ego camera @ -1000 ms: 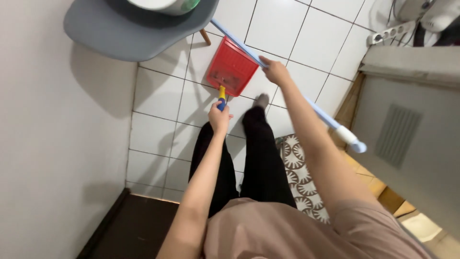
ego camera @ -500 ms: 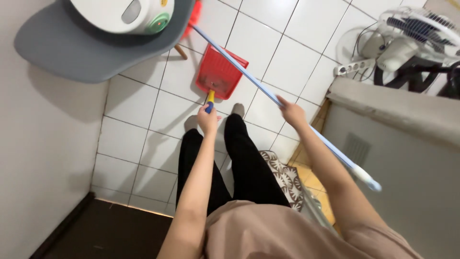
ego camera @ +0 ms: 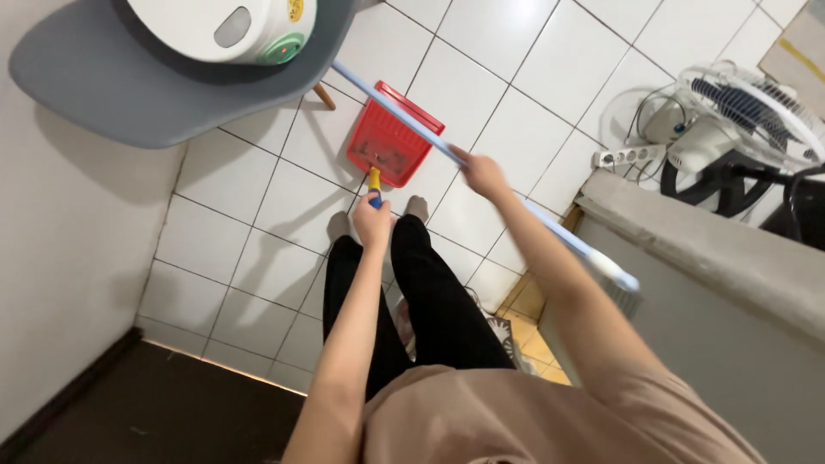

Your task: The recorder sweeps dirt into a red dustpan and then places a floor mat on the tiled floor near a shower curtain.

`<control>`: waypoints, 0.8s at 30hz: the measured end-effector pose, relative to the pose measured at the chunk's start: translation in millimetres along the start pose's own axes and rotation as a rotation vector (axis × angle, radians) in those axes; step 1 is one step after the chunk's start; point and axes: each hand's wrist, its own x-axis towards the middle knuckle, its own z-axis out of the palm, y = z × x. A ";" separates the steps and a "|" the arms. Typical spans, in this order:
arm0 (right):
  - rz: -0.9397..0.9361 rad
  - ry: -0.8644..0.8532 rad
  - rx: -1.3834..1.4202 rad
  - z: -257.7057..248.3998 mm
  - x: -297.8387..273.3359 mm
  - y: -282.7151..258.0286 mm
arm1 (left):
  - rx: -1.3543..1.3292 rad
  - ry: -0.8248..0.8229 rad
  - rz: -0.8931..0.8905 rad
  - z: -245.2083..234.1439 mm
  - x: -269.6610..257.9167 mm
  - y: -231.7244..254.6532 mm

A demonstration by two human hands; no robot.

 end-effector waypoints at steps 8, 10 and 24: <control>0.071 0.063 -0.142 20.3 55.7 -1.0 | 0.042 0.014 0.000 -1.5 -2.3 -10.1; 0.071 0.064 -0.124 13.6 2.8 40.3 | 0.043 0.044 0.031 -2.0 5.1 -2.4; 0.591 0.034 -0.014 -110.8 -296.4 147.4 | 0.019 0.012 -0.032 6.3 6.5 11.3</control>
